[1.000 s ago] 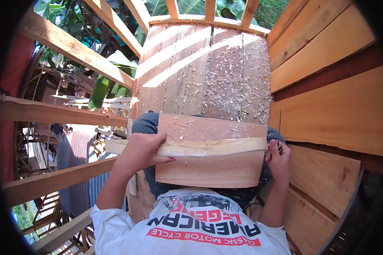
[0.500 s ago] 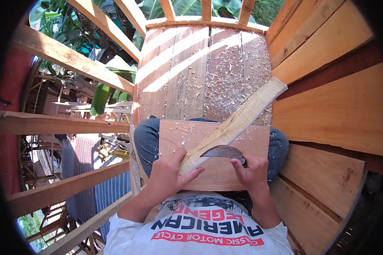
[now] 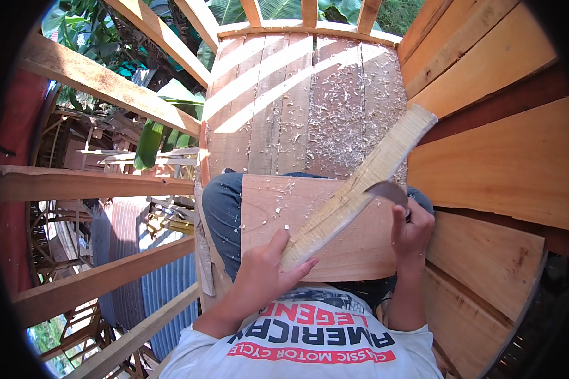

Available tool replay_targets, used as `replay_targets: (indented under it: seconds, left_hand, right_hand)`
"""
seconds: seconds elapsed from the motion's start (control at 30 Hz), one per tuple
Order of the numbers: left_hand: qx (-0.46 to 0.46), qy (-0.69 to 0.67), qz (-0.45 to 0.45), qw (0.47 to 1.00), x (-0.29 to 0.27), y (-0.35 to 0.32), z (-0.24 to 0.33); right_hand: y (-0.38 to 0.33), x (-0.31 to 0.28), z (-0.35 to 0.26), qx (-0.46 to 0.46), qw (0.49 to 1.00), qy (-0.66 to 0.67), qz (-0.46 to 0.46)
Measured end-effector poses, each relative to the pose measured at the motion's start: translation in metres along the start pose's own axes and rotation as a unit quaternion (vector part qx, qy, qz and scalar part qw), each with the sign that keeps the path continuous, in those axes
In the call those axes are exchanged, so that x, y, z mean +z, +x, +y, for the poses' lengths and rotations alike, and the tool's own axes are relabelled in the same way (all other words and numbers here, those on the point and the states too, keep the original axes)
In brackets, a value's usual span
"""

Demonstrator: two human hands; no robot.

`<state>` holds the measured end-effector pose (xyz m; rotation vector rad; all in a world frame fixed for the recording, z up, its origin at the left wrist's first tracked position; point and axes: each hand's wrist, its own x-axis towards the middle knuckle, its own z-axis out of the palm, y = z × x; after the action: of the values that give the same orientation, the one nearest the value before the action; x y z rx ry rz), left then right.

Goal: The person sits cross-legged on a wooden platform and uses a curved knife to shave and smooth a long, thin piece of wood. The person repeatedly rotates the wood and shaves off thin layers, creating wood shavings that accumulate on the platform.

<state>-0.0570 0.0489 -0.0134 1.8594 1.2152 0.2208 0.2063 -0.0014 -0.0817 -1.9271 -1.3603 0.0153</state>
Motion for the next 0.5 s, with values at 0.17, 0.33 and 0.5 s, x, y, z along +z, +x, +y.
replay_targets:
  seconds: [0.17,0.33,0.5]
  left_hand:
    - [-0.019,0.012,-0.015,1.000,0.011,-0.015,-0.022]
    - [-0.008,0.013,0.051,0.999,0.013,-0.003,-0.017]
    - [0.035,0.029,0.058,0.997,0.016,-0.001,-0.014]
  right_hand:
    - [0.024,-0.042,0.047,0.147,0.988,0.019,0.041]
    - [-0.017,-0.015,-0.013,0.024,0.985,0.036,-0.170]
    - [-0.026,-0.004,-0.033,0.031,0.982,0.010,-0.184]
